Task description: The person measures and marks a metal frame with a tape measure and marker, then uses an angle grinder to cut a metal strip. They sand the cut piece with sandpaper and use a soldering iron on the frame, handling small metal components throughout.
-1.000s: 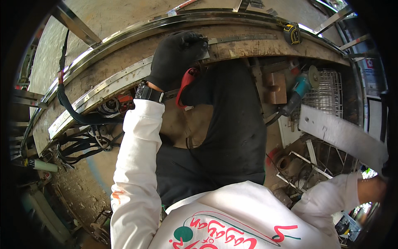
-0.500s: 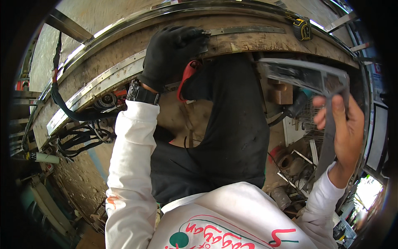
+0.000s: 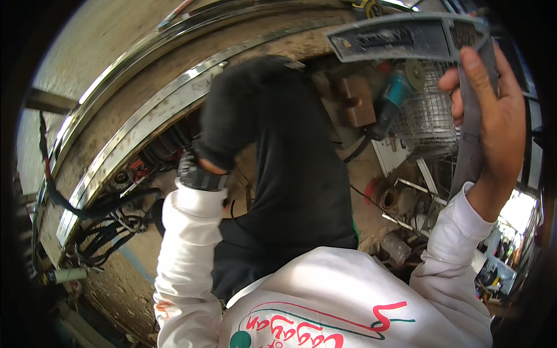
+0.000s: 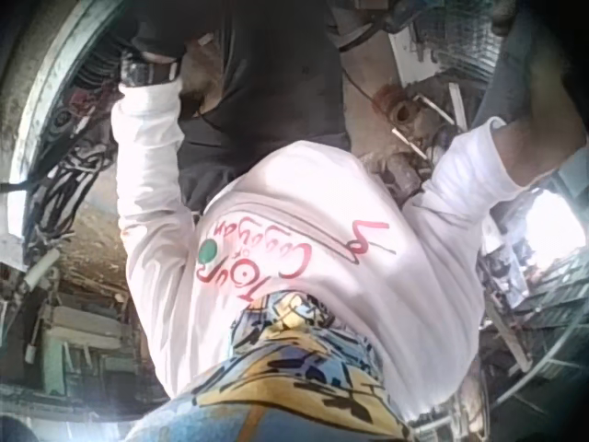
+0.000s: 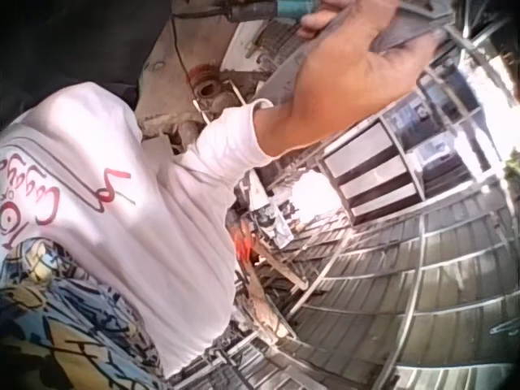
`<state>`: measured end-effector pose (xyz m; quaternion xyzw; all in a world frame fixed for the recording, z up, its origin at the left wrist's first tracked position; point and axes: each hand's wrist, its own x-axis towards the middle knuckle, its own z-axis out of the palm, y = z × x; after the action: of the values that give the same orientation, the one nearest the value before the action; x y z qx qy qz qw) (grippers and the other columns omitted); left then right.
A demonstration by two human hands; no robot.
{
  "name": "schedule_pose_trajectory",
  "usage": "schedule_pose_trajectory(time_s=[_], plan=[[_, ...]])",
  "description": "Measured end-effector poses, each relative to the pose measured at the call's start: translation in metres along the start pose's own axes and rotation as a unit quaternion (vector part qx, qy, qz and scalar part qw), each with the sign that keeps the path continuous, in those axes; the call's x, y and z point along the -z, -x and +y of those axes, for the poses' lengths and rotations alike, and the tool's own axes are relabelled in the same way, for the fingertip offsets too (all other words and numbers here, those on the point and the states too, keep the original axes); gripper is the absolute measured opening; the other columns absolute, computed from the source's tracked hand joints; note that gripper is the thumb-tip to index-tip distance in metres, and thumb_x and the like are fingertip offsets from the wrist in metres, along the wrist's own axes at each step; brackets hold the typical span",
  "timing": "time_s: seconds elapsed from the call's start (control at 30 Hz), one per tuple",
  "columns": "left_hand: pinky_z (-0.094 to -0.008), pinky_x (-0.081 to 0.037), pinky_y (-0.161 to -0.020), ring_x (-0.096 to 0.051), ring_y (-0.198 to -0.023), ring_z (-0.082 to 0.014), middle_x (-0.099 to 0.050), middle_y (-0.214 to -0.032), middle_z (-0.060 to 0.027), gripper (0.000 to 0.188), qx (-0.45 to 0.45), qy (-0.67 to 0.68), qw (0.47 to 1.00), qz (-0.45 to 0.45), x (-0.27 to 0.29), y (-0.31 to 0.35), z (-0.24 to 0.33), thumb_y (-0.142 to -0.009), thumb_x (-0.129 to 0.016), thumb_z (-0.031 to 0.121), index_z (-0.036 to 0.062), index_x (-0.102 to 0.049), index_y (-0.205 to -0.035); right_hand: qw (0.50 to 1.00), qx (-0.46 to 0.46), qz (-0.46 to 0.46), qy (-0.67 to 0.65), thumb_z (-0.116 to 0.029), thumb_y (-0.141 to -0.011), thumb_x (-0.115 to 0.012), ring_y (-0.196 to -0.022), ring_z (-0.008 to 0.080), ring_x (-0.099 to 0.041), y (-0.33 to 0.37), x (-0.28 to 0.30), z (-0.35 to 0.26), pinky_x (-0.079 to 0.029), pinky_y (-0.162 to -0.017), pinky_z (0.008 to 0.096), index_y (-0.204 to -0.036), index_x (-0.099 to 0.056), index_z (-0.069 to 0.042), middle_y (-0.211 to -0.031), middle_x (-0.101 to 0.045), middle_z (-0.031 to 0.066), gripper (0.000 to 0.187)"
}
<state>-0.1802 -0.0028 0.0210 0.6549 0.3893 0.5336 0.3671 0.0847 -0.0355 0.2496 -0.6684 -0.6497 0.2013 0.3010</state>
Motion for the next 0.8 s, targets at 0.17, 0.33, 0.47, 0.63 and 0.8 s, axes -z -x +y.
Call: schedule_pose_trajectory(time_s=[0.17,0.33,0.47,0.63,0.8], plan=[[-0.0302,-0.059,-0.086,-0.076,-0.096,-0.0143,-0.08,-0.101,-0.0106,0.024,0.069,0.053,0.978,-0.191,-0.101,-0.025,0.007,-0.098,-0.073,0.008,-0.0011,-0.074,-0.12,0.99,-0.135,0.023,0.021,-0.037,-0.104,-0.07,-0.058,0.0039,-0.055,0.04,0.034,0.06,-0.045,-0.054,0.021,-0.11,-0.07,-0.007,-0.08,-0.069,0.0015,0.031],[-0.0337,-0.058,-0.084,-0.076,-0.093,-0.0199,-0.078,-0.097,-0.0125,0.021,0.038,-0.023,0.959,-0.279,-0.133,-0.04,-0.007,-0.096,-0.074,0.012,0.0032,-0.076,-0.115,0.981,-0.181,0.059,0.02,-0.036,-0.105,-0.069,-0.059,0.0048,-0.056,0.068,0.043,0.097,-0.045,-0.054,0.0226,-0.114,-0.072,-0.008,-0.078,-0.069,0.0015,0.03],[-0.0368,-0.058,-0.084,-0.076,-0.092,-0.0237,-0.078,-0.099,-0.0128,0.021,-0.019,-0.095,0.939,-0.329,-0.137,-0.045,-0.016,-0.098,-0.073,0.017,0.0049,-0.076,-0.114,0.984,-0.168,0.06,0.0,-0.037,-0.105,-0.069,-0.059,0.0054,-0.056,0.079,0.051,0.11,-0.045,-0.054,0.0225,-0.115,-0.072,-0.007,-0.077,-0.068,0.0017,0.032],[-0.0344,-0.058,-0.082,-0.075,-0.089,-0.0202,-0.077,-0.097,-0.0091,0.021,-0.019,-0.054,0.942,-0.33,-0.139,-0.044,-0.023,-0.099,-0.073,0.017,0.0054,-0.074,-0.117,0.987,-0.157,0.045,-0.015,-0.038,-0.103,-0.071,-0.058,0.0056,-0.055,0.078,0.047,0.122,-0.044,-0.053,0.0222,-0.114,-0.072,-0.006,-0.076,-0.067,0.0023,0.034],[-0.0335,-0.058,-0.079,-0.074,-0.086,-0.0163,-0.077,-0.096,-0.0069,0.022,0.004,-0.064,0.941,-0.333,-0.138,-0.045,-0.021,-0.102,-0.071,0.019,0.0073,-0.074,-0.12,0.99,-0.138,0.008,-0.018,-0.037,-0.106,-0.067,-0.058,0.0064,-0.054,0.073,0.043,0.12,-0.042,-0.054,0.022,-0.115,-0.069,-0.004,-0.078,-0.067,0.0031,0.035]])
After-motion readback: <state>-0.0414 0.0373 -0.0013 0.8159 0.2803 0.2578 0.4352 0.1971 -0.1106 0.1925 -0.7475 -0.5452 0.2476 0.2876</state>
